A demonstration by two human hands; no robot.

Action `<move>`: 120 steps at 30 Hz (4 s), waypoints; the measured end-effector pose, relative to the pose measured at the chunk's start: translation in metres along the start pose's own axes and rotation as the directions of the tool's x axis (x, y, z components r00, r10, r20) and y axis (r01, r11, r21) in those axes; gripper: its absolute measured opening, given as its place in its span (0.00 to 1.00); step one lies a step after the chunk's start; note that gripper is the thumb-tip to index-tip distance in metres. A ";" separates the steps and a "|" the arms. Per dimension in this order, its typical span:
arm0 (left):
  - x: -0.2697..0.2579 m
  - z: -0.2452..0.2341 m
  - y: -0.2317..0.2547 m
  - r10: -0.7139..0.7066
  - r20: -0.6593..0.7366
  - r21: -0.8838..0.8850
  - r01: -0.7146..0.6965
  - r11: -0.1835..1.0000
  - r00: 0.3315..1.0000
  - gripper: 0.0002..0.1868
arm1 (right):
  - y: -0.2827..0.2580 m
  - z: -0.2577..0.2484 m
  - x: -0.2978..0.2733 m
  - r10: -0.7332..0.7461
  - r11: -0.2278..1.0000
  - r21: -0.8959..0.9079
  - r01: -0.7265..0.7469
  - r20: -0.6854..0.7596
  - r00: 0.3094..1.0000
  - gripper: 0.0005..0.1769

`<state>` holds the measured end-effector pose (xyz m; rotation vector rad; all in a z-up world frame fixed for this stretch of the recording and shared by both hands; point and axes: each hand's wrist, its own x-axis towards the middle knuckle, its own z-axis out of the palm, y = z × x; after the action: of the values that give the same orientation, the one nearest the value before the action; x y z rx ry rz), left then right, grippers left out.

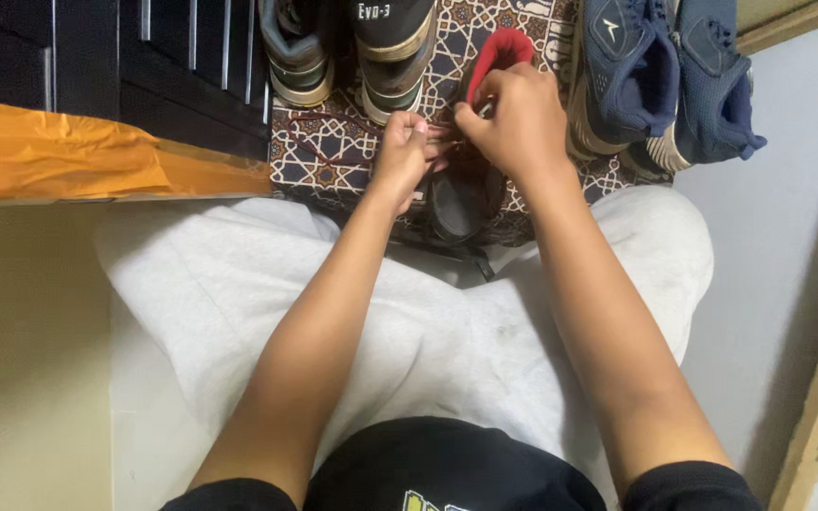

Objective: The person removes the laces from a black and red sneaker, then threads and ties the laces back through the eyelets. They repeat the process on a second sneaker of the same pair, finishing with a tied bow on each shoe.

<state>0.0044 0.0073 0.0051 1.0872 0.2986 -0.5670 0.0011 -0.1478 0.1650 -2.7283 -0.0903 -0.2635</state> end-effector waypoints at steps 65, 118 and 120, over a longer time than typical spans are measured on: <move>-0.066 0.024 0.062 0.274 0.242 0.741 -0.359 0.567 0.931 0.36 | 0.051 -0.023 -0.044 0.138 0.844 0.494 -0.208 0.175 0.975 0.25; -0.123 0.064 0.118 0.395 0.526 0.698 -0.648 0.305 0.753 0.24 | 0.041 -0.046 -0.084 -0.022 0.340 0.807 -0.483 0.521 0.853 0.15; -0.121 0.067 0.117 0.400 0.593 0.642 -0.710 0.289 0.699 0.20 | 0.036 -0.039 -0.086 -0.067 0.336 0.821 -0.462 0.510 0.857 0.15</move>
<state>-0.0309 0.0215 0.1819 1.9146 -0.7889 -0.1748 -0.0858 -0.1979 0.1695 -1.5057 -0.0044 0.4419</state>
